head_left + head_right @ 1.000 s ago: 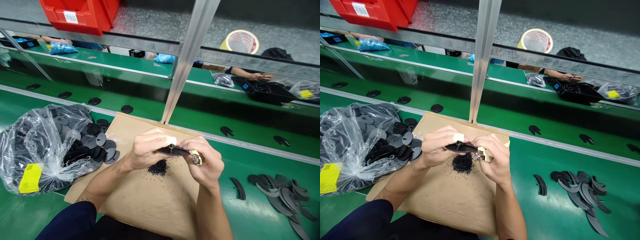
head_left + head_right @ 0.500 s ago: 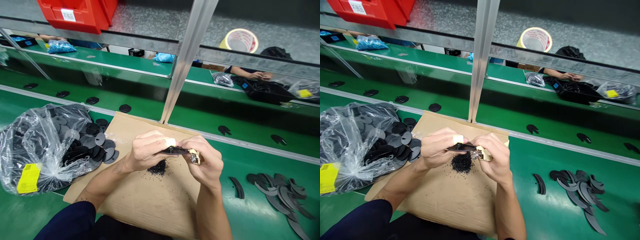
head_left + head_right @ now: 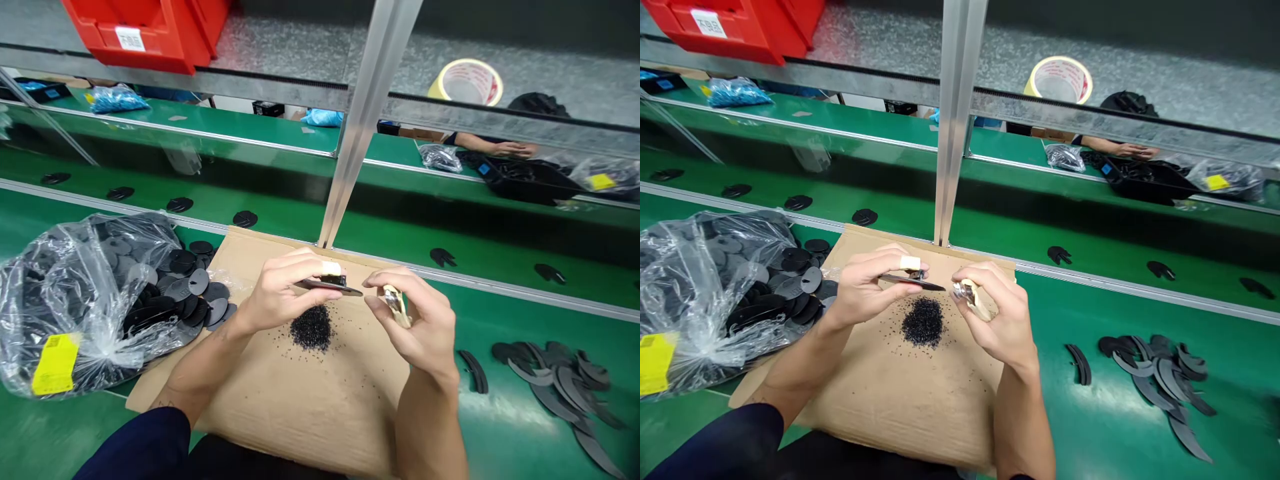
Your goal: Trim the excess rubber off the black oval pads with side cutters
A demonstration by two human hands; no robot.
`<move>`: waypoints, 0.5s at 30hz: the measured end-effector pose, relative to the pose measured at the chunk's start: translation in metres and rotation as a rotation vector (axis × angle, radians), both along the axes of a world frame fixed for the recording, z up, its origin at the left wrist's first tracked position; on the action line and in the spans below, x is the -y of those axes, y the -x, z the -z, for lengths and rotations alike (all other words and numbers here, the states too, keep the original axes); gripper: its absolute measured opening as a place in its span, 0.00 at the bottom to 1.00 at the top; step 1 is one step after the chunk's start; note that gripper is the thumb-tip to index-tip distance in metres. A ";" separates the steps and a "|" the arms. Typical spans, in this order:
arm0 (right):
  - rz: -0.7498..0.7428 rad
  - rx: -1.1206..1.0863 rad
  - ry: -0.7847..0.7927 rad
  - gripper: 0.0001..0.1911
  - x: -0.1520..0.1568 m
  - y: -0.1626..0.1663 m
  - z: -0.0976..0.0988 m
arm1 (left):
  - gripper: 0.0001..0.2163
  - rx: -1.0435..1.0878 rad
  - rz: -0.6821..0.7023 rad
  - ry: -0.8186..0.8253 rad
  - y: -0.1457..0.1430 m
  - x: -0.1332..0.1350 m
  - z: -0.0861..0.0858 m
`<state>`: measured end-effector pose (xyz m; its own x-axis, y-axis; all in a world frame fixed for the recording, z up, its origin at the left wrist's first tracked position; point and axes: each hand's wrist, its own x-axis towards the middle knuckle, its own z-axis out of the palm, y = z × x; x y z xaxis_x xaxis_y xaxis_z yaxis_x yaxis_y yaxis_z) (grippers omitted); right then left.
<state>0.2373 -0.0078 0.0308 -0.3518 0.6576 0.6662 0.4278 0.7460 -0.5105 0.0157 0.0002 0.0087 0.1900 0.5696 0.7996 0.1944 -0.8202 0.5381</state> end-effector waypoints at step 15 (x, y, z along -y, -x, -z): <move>0.167 0.321 -0.235 0.05 -0.002 -0.001 0.006 | 0.06 -0.151 0.056 -0.069 0.006 -0.004 -0.006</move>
